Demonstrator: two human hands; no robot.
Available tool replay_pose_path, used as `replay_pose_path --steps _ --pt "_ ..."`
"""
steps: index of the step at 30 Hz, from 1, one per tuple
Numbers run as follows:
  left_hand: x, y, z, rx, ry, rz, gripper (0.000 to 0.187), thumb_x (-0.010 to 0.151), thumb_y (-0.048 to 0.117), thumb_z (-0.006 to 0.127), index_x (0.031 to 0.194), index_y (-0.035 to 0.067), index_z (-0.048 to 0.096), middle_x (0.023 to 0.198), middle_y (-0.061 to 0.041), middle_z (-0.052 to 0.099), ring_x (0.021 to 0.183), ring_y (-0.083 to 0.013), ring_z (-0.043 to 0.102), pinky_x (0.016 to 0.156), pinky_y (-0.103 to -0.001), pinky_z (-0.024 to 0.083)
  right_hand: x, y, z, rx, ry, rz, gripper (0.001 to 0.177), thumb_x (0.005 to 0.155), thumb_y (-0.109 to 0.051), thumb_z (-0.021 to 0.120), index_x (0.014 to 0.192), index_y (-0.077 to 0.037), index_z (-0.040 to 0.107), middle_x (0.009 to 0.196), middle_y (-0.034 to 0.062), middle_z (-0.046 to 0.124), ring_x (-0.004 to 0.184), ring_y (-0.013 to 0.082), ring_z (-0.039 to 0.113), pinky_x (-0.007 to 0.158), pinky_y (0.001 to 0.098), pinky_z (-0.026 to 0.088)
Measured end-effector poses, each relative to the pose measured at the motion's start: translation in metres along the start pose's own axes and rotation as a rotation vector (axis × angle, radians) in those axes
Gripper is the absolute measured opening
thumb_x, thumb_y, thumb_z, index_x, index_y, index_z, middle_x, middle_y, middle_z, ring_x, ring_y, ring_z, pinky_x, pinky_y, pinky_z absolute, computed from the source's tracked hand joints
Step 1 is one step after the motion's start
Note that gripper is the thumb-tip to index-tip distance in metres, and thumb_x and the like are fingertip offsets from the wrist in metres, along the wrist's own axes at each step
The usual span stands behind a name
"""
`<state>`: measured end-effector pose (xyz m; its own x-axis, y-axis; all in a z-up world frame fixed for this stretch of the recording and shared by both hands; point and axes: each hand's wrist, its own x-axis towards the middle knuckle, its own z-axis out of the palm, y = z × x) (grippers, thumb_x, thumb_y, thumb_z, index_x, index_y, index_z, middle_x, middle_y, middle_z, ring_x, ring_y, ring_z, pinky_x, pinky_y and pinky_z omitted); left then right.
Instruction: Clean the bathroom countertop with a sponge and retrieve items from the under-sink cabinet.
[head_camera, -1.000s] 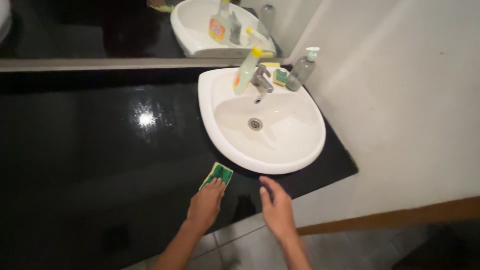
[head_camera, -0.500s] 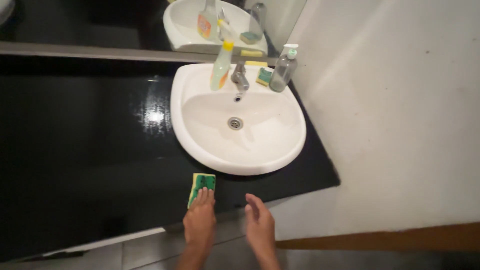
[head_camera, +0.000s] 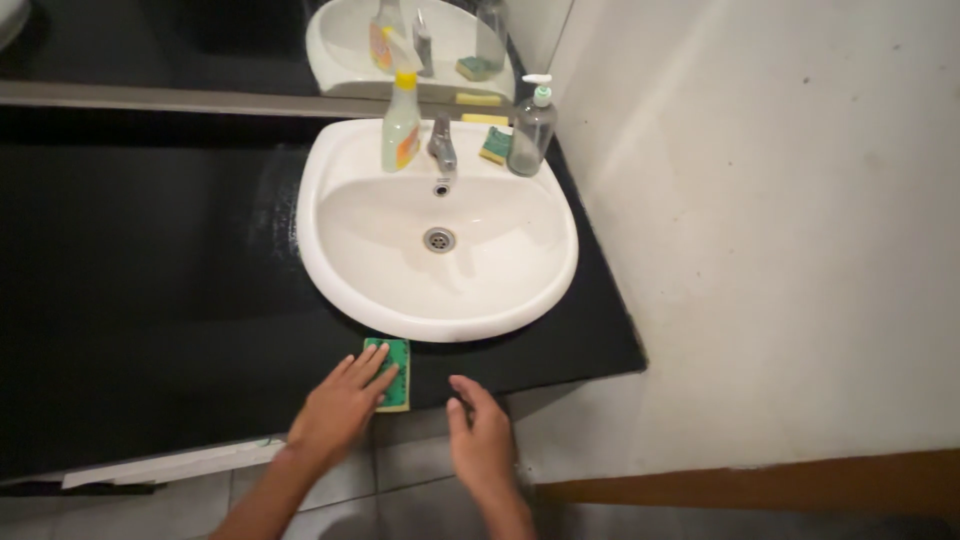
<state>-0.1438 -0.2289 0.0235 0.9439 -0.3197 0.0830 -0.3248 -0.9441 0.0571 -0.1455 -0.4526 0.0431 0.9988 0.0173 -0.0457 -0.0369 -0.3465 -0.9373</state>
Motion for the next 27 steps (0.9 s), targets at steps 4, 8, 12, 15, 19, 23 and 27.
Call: replay_pose_path --steps 4,8,12,15,19,23,27 --pt "0.004 -0.014 0.015 0.103 -0.060 0.064 0.066 0.098 0.035 0.049 0.158 0.013 0.033 0.167 -0.011 0.029 0.148 -0.0266 0.027 0.118 -0.045 0.024 0.000 0.007 0.001 -0.012 0.029 -0.041 0.034 0.092 -0.012 0.064 0.125 -0.008 0.070 0.123 0.0116 0.076 0.115 0.0228 0.073 0.097 0.0353 0.055" --pt "0.003 -0.019 0.026 0.115 -0.029 0.124 0.067 0.100 0.038 0.045 0.159 0.012 0.027 0.168 -0.014 0.025 0.150 -0.0293 0.026 0.117 -0.045 0.022 0.004 0.018 -0.003 0.013 0.035 -0.015 0.035 0.091 -0.012 0.064 0.125 -0.008 0.070 0.122 0.0111 0.076 0.116 0.0227 0.072 0.096 0.0358 0.055" --pt "0.009 -0.002 0.016 0.097 -0.120 0.035 0.069 0.099 0.036 0.045 0.161 0.013 0.025 0.169 -0.012 0.023 0.154 -0.0291 0.023 0.118 -0.045 0.019 0.010 0.026 -0.006 -0.012 0.060 -0.009 0.034 0.092 -0.011 0.064 0.125 -0.008 0.070 0.122 0.0114 0.076 0.116 0.0233 0.072 0.097 0.0351 0.054" --pt "0.013 0.007 0.023 0.085 -0.014 0.052 0.064 0.100 0.035 0.044 0.158 0.012 0.030 0.166 -0.011 0.029 0.147 -0.0264 0.027 0.118 -0.046 0.022 0.012 0.036 -0.009 0.044 0.076 0.018 0.033 0.093 -0.011 0.063 0.125 -0.006 0.069 0.122 0.0123 0.077 0.115 0.0221 0.074 0.099 0.0334 0.055" --pt "0.027 0.021 0.032 0.085 -0.024 0.028 0.066 0.099 0.036 0.045 0.158 0.011 0.031 0.166 -0.012 0.030 0.147 -0.0256 0.028 0.119 -0.045 0.022 0.023 0.052 -0.014 0.070 0.094 0.048 0.033 0.094 -0.010 0.061 0.126 -0.006 0.069 0.124 0.0120 0.075 0.116 0.0215 0.072 0.100 0.0336 0.055" --pt "0.040 0.037 0.050 0.073 0.033 0.028 0.067 0.098 0.038 0.045 0.157 0.010 0.032 0.164 -0.013 0.032 0.148 -0.0268 0.029 0.117 -0.047 0.022 0.029 0.051 -0.025 0.085 0.116 0.102 0.035 0.095 -0.010 0.059 0.130 -0.008 0.067 0.128 0.0108 0.073 0.120 0.0210 0.070 0.102 0.0333 0.053" --pt "0.050 0.057 0.068 0.047 0.142 0.001 0.062 0.098 0.039 0.047 0.151 0.008 0.037 0.157 -0.013 0.038 0.146 -0.0255 0.032 0.119 -0.047 0.023 0.032 0.052 -0.040 0.081 0.185 0.115 0.034 0.096 -0.010 0.060 0.129 -0.007 0.067 0.127 0.0116 0.074 0.120 0.0206 0.071 0.102 0.0326 0.054"
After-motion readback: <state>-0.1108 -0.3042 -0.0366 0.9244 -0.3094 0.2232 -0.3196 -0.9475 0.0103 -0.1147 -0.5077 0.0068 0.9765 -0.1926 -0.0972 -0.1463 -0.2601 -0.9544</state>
